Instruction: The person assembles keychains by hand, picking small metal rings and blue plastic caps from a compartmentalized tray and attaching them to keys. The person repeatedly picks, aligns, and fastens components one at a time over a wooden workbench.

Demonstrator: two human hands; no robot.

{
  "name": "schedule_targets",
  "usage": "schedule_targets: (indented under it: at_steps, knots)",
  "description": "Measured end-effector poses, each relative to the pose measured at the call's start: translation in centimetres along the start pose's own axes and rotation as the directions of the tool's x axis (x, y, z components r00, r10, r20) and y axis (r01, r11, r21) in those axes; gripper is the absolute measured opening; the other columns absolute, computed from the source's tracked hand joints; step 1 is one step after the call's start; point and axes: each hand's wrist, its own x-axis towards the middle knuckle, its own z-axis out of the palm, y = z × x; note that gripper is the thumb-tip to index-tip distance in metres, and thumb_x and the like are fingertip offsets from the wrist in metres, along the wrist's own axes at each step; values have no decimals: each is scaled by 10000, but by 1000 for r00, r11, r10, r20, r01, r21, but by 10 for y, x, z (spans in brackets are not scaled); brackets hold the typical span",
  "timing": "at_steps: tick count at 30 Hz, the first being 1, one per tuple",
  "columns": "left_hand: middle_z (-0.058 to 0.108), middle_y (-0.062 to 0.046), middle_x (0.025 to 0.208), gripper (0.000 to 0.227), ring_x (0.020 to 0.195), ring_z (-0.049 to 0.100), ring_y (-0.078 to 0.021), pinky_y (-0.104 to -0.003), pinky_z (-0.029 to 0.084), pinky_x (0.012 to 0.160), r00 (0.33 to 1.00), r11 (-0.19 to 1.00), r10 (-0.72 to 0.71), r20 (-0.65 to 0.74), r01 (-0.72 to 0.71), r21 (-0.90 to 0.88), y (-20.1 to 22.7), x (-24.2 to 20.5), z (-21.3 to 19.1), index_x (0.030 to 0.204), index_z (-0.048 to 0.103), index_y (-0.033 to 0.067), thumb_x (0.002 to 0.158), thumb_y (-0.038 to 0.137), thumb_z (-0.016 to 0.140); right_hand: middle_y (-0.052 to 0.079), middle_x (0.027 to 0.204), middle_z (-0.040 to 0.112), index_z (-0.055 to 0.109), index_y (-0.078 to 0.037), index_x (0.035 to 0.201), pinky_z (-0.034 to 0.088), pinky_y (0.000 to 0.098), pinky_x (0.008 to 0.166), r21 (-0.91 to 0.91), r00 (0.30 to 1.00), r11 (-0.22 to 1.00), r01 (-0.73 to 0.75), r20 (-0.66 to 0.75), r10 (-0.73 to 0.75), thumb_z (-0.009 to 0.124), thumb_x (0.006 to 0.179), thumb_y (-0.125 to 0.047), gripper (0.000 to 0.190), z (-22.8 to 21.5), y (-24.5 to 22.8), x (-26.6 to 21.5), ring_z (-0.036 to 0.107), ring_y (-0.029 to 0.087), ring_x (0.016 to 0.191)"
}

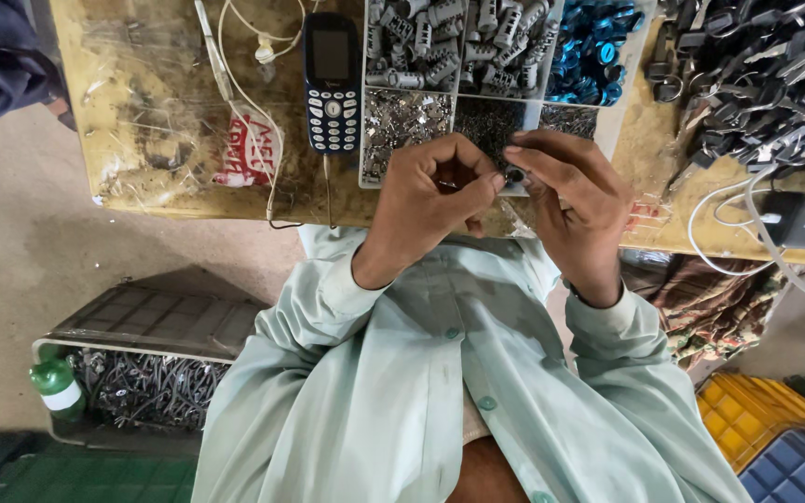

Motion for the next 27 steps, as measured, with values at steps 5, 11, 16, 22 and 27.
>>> schedule_targets:
  at_steps: [5,11,16,22,27]
  knots:
    - [675,-26,750,81,591,627,-41,-218,566,511,1000,999,-24,-11,25,43,2,-2,2,928,670,-27,947,40,711,107,1265,684,720,-88,1268,594,298,880,-13,999,999,31,-14,-31,687,967,195,415,-1,3,-6,710,226,1066]
    - [666,-22,754,88,595,630,-44,-216,560,507,1000,999,-22,20,22,25,0,-2,2,921,661,-23,956,41,711,112,1259,677,731,-97,1263,601,292,849,14,1000,1000,3,22,-3,647,907,226,488,-7,1,-4,716,227,1059]
    - [672,-47,788,52,602,634,-64,-229,558,510,999,999,42,-15,-41,27,1,-4,2,925,647,-18,950,3,688,116,1240,661,726,-110,1249,592,348,865,-77,994,992,102,39,-99,813,888,92,424,-9,-6,3,701,281,1104]
    - [660,-103,1016,60,803,675,-165,-257,568,626,861,742,507,-46,-409,531,-5,-9,20,1059,628,2,1006,-10,653,98,1189,662,731,-79,1271,584,362,843,-97,993,991,92,79,-85,810,912,90,405,-13,-6,-4,703,263,1014]
    - [747,-103,1073,252,948,764,-184,-280,641,812,895,821,445,39,-425,382,-19,-1,17,1211,664,-2,982,52,755,163,1140,650,684,46,1182,599,297,727,-77,992,989,-124,-20,123,802,868,58,336,-1,-25,5,732,209,886]
